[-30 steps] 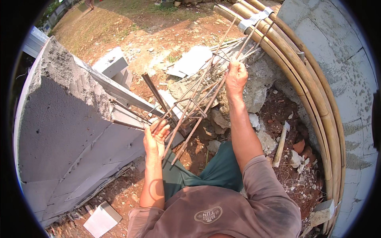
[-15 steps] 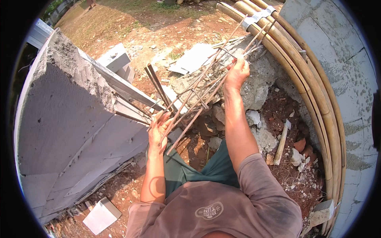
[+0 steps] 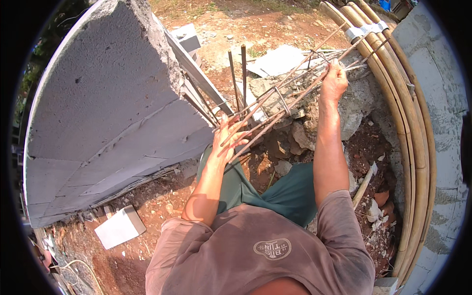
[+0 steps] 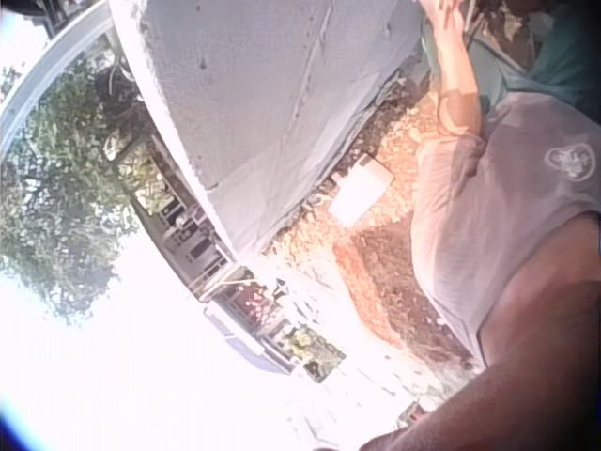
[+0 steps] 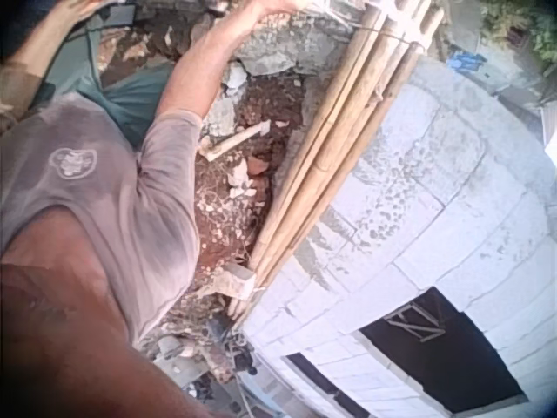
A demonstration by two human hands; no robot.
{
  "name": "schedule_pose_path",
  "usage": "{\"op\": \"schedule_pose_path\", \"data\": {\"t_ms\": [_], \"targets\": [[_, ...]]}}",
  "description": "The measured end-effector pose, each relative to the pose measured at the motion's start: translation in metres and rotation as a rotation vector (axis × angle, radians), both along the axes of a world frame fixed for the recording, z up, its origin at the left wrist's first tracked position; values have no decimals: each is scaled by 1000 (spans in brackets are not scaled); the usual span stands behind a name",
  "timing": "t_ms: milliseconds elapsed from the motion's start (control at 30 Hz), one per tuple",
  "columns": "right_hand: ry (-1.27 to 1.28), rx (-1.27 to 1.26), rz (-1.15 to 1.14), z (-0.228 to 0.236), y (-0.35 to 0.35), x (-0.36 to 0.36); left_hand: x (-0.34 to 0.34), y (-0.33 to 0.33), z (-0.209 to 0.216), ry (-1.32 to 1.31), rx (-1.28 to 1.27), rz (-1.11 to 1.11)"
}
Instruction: The person assembles a rebar cage by hand, bending and twisting metal rods together to form a grid structure. They then use a metal bar to tap and adjust the cage's shape before placing it against a concrete wall.
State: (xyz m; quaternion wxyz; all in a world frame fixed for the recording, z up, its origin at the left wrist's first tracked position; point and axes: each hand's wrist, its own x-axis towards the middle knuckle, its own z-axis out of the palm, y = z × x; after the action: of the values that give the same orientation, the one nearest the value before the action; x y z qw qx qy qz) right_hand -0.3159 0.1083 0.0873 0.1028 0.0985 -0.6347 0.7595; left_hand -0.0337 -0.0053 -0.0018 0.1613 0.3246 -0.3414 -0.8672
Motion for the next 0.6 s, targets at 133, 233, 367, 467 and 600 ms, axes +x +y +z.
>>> {"op": "schedule_pose_path", "data": {"t_ms": [133, 233, 367, 467, 600], "targets": [[4, 4, 30, 3, 4, 0, 7, -3, -13, 56, -59, -52], [8, 19, 65, 1, 9, 0, 8, -1, -20, 71, -97, -32], [16, 32, 89, 5, 7, -3, 1, -2, -23, 97, -132, 14], [35, 66, 115, 4, 12, -8, -3, 0, -20, 115, -119, 10], [-12, 37, 132, 4, 14, -8, -2, 3, -12, -1, -180, 55]]}}
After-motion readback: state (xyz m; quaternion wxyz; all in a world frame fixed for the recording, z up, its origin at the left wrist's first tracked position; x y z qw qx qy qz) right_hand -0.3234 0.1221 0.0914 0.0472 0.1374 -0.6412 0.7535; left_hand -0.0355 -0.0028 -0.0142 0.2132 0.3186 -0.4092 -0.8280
